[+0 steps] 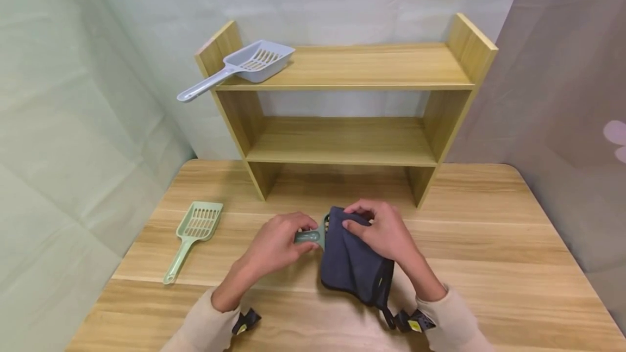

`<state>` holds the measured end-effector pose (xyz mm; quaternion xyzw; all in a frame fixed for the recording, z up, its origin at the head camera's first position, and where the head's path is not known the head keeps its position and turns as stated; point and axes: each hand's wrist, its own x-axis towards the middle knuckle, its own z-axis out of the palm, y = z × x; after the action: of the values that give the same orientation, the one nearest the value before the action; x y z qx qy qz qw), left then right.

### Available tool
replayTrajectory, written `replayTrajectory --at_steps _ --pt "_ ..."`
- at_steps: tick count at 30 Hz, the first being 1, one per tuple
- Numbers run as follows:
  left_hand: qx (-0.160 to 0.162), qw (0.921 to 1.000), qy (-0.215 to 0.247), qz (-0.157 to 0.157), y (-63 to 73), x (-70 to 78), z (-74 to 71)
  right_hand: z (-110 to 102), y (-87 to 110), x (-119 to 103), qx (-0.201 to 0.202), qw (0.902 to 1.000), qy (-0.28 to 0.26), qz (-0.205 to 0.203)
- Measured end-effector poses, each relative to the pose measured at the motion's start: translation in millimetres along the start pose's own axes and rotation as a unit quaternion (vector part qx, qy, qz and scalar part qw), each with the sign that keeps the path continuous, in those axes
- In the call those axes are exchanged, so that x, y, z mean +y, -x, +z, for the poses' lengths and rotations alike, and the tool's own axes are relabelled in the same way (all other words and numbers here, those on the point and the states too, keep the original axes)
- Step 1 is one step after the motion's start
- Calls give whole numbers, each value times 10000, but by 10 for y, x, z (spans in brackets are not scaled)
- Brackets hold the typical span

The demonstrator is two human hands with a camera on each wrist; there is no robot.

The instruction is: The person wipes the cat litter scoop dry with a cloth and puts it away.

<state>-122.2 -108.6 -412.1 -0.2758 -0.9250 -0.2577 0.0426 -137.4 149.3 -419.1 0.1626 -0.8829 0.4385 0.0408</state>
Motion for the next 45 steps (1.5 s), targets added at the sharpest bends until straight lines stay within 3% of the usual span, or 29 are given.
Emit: replayTrajectory --at_steps 5,15,22,33,45 --pt "-47 10000 70 -17 -8 6 17 23 1 -10 -62 10000 -69 -24" --pt "164 9998 64 -65 1 -50 -49 -89 -33 35 266 9957 827 -337" --pt "174 9996 123 -175 11 -95 -103 -234 -36 49 216 9949 971 -164" --pt "123 9998 168 -3 10 -61 -66 -120 -17 21 24 9971 693 -326" --pt "-35 9999 111 -39 -3 -13 34 13 19 -31 -266 9990 128 -321"
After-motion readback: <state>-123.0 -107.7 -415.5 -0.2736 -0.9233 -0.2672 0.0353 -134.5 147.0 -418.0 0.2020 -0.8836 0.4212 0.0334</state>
